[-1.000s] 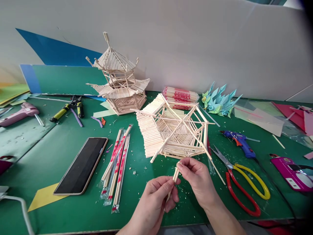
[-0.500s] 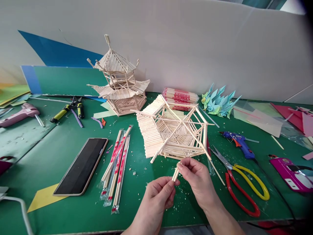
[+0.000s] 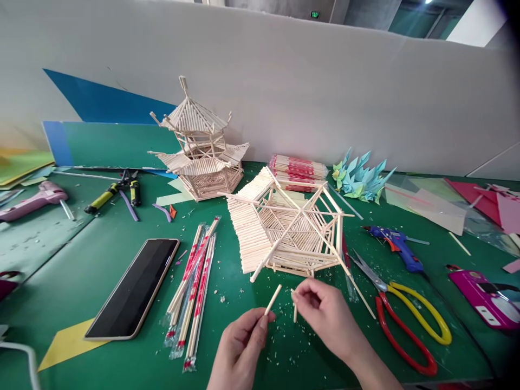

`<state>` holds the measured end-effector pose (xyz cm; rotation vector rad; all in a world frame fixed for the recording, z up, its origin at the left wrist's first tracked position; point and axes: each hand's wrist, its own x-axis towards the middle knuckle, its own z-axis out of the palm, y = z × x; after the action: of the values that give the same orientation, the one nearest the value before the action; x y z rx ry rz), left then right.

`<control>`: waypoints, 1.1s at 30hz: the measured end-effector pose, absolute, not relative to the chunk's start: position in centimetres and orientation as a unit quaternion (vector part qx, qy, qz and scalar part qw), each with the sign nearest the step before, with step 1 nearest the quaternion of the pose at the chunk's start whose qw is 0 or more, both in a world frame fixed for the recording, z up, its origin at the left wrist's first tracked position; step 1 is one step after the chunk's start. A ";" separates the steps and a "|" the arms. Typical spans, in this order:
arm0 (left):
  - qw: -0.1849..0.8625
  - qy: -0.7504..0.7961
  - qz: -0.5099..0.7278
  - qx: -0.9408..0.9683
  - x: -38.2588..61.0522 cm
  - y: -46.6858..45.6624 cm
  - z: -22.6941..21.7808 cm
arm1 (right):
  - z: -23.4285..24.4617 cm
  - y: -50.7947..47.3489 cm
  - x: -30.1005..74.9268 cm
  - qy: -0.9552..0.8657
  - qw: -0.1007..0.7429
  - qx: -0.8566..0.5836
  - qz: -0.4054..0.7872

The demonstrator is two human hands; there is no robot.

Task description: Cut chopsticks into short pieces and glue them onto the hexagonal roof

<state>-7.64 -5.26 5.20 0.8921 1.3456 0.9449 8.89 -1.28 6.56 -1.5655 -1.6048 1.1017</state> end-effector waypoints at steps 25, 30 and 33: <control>0.490 0.576 0.411 0.509 -6.1 -6.0 6.4 | 0.9 -6.5 29.3 -0.611 0.113 -0.784 -0.006; 0.465 0.582 0.436 0.505 -6.2 -6.0 6.8 | 1.2 -6.4 29.8 -0.615 0.093 -0.783 0.002; 0.457 0.584 0.434 0.512 -6.2 -5.9 7.1 | 1.7 -8.1 30.0 -0.584 0.156 -0.796 -0.023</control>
<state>-6.19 -5.90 7.12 1.2621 1.4392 1.0694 30.03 -8.15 1.65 -2.2805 -1.6727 -0.0648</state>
